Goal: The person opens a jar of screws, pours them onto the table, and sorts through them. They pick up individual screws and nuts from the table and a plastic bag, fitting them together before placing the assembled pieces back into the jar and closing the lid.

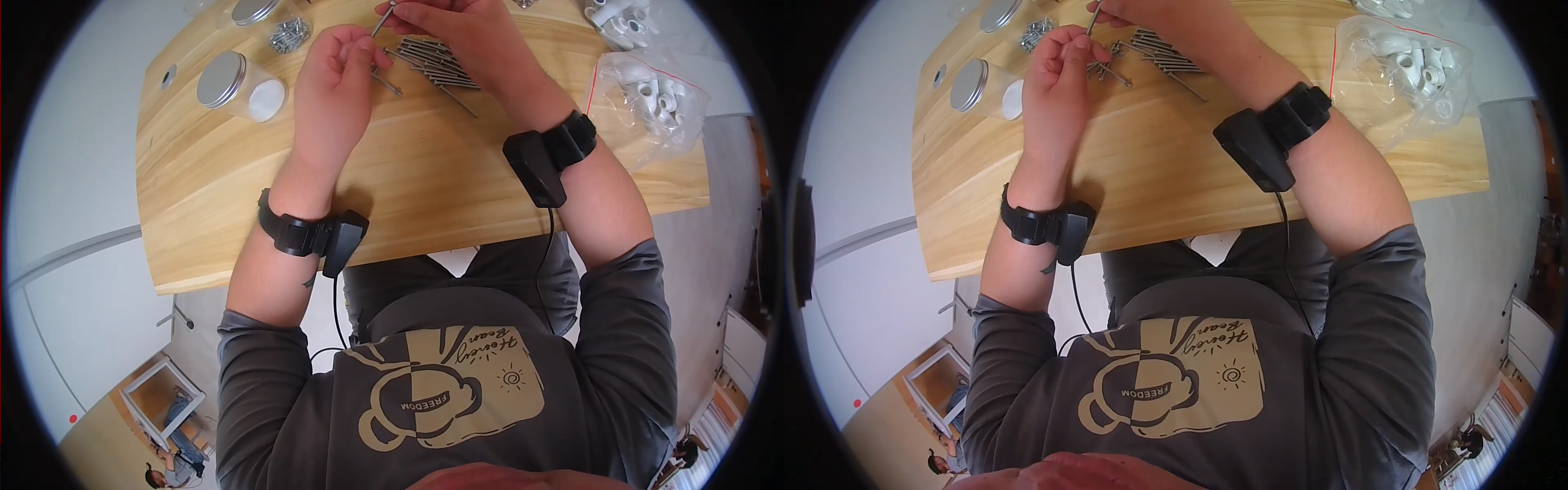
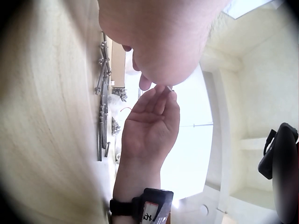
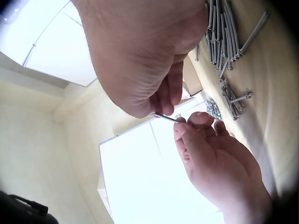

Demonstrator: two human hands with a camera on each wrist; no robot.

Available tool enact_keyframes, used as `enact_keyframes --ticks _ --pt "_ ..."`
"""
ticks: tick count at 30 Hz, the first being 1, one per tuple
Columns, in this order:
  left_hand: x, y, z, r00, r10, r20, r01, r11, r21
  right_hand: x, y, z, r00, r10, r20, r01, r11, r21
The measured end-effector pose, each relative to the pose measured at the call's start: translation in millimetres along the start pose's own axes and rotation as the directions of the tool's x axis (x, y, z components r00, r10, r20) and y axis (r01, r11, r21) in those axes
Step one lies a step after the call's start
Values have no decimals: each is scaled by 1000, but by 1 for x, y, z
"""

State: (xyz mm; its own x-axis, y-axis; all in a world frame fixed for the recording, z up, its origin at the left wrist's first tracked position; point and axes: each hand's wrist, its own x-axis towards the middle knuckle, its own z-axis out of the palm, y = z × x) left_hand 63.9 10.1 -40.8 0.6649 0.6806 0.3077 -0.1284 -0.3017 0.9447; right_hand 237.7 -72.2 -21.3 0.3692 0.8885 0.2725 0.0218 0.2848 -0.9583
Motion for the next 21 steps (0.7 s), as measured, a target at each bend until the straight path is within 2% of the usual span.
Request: enact_keyframes --ticks 5,7,11,13,17,20,21 --pt "1 -1 -1 1000 4 1 -4 1000 17 1 5 -2 999 -22 29 20 996 90" --pt "1 -2 -1 1000 18 13 -19 999 36 0 4 -1 996 -79 27 79 997 20" --pt "1 -2 -1 1000 6 8 -6 999 33 2 4 -6 995 -91 45 91 996 -3" --pt "1 0 -1 1000 -19 23 18 999 47 1 0 -8 999 -21 28 25 991 -135" --pt "1 -1 -2 999 0 39 -3 998 68 2 -2 -7 998 -64 21 66 991 -119" --pt "1 1 -2 999 -22 41 19 997 76 2 -5 -6 999 -11 42 16 994 -106" --pt "0 2 -1 999 -22 39 19 998 61 0 -8 -4 999 -2 32 7 987 -163"
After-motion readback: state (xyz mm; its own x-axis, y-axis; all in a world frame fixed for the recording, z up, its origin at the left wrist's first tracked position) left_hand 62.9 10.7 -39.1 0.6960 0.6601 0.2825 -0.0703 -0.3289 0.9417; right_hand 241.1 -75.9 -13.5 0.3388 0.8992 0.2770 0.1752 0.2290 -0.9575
